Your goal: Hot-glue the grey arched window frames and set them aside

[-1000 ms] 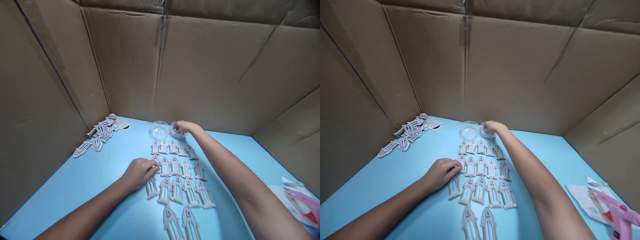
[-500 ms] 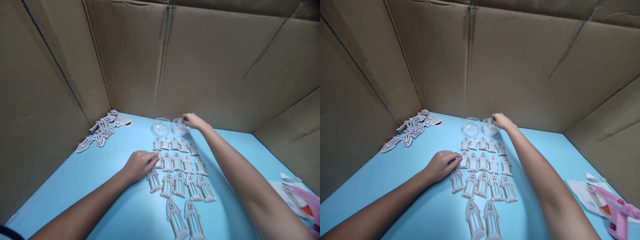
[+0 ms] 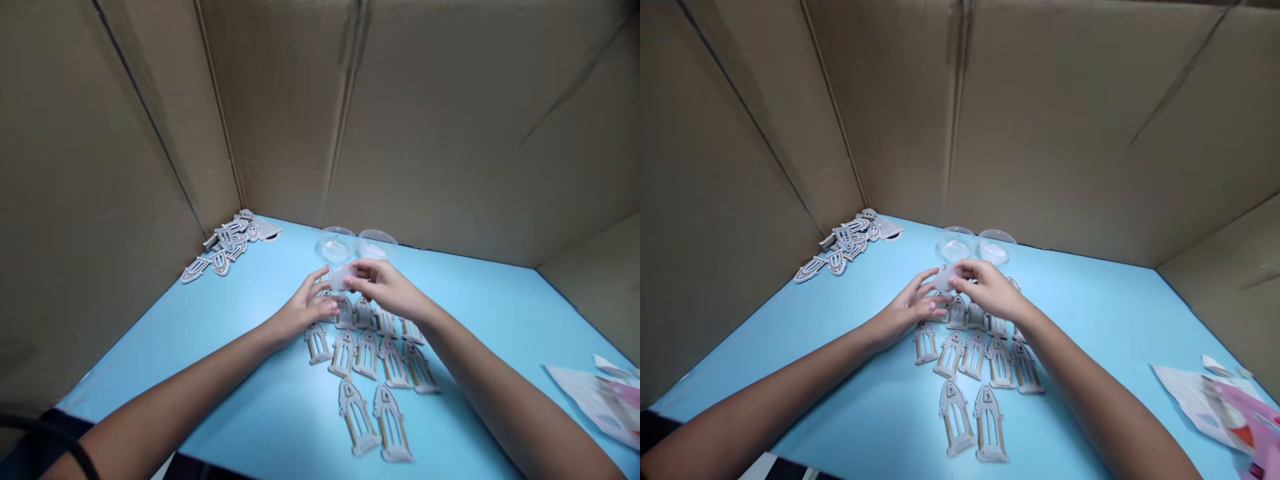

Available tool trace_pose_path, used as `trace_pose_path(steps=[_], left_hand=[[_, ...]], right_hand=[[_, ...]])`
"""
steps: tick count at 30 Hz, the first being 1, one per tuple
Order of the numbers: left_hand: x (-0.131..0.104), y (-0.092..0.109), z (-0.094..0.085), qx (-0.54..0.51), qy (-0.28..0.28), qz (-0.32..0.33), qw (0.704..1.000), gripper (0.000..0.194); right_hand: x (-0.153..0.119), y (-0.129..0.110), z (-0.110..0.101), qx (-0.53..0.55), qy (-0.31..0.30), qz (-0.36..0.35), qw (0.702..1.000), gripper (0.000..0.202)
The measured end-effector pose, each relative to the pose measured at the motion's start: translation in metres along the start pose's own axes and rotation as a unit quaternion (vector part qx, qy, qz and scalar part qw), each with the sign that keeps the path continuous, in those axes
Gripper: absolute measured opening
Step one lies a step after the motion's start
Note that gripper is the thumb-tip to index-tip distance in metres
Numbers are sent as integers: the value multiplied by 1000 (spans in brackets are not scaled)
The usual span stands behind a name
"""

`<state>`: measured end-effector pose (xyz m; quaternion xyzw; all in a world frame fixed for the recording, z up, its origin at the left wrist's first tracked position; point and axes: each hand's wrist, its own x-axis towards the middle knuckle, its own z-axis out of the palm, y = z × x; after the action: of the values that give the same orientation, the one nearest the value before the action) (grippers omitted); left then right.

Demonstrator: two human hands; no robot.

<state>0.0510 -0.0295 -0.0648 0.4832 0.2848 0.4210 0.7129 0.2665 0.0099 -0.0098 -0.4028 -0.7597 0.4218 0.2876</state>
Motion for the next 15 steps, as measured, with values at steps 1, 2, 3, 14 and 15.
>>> trace_pose_path(steps=[1,2,3,14,15], left_hand=[[-1,0,3,-35,-16,-25,999,81],[-2,0,5,-62,-31,-48,997,76],[-2,0,6,-82,-41,-65,994,70],[5,-6,-5,-22,6,-72,997,31],[5,-7,-6,-12,11,-69,997,29]], right_hand=[[-4,-3,10,12,-8,-7,1000,23],[-7,-4,18,13,-12,-5,1000,22],[-10,-5,24,11,-12,1,1000,22],[-7,13,34,-41,70,-24,996,21],[-7,13,35,-35,75,-22,996,21]])
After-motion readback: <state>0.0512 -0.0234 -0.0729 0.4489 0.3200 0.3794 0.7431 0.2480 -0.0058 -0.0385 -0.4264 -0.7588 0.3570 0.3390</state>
